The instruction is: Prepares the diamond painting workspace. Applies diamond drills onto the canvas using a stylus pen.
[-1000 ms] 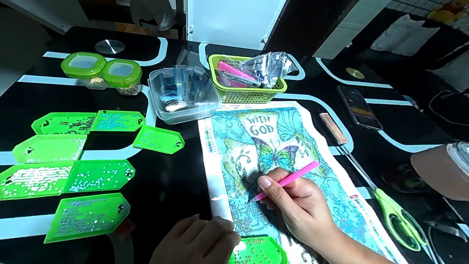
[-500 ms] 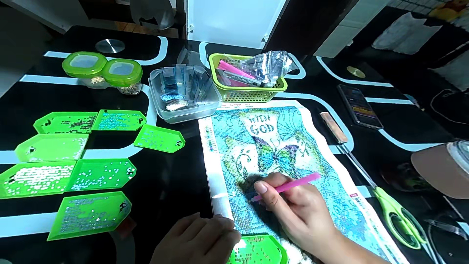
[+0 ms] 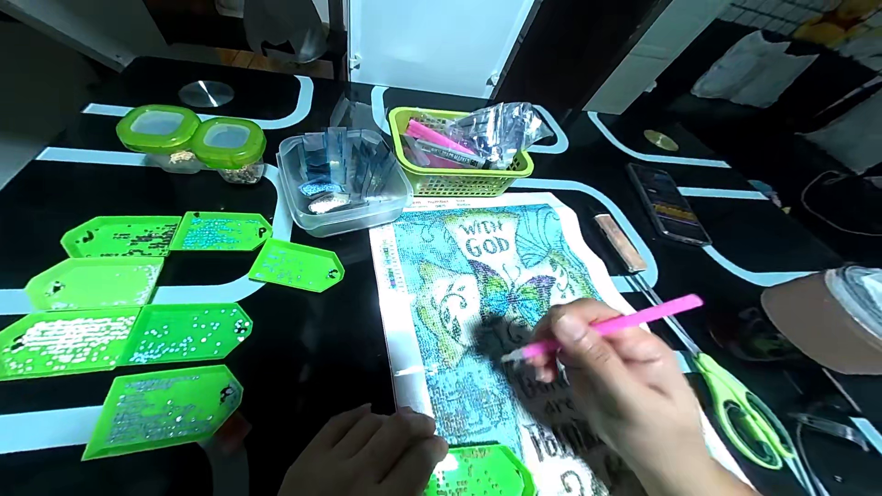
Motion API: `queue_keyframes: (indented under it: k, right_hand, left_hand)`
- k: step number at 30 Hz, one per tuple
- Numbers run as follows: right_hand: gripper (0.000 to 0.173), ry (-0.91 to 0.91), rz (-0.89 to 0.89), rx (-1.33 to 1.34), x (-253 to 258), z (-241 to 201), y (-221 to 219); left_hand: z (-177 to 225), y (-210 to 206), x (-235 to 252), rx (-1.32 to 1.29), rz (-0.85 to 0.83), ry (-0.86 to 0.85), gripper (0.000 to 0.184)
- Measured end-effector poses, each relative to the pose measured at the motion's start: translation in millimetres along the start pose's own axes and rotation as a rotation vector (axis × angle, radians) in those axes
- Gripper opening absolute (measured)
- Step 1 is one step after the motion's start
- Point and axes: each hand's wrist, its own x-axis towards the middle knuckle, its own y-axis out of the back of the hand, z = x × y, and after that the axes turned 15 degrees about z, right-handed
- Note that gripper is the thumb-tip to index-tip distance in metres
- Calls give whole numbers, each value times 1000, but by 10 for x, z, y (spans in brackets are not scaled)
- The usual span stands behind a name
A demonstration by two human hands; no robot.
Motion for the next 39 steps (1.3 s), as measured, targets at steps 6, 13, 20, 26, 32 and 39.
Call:
queue_keyframes:
  k: [6, 13, 20, 26, 32, 39]
  right_hand:
    - [23, -302, 109, 111, 181, -180, 223]
    - [20, -106, -118, -35, -8, 35, 90]
    - [27, 103, -271, -109, -41, 162, -74]
    - [27, 137, -261, -122, -83, 227, -71]
    - [26, 161, -266, -93, -92, 238, -85]
    - [23, 56, -136, -53, 30, 84, 8]
  left_hand:
    - [5, 23, 14, -3, -32, 3, 41]
    - [6, 35, 18, -22, -44, 14, 42]
    - [3, 28, 9, -18, -28, 15, 42]
    - [3, 31, 10, -15, -30, 14, 42]
    - [9, 32, 11, -11, -27, 10, 42]
    - [13, 30, 6, -13, -28, 1, 43]
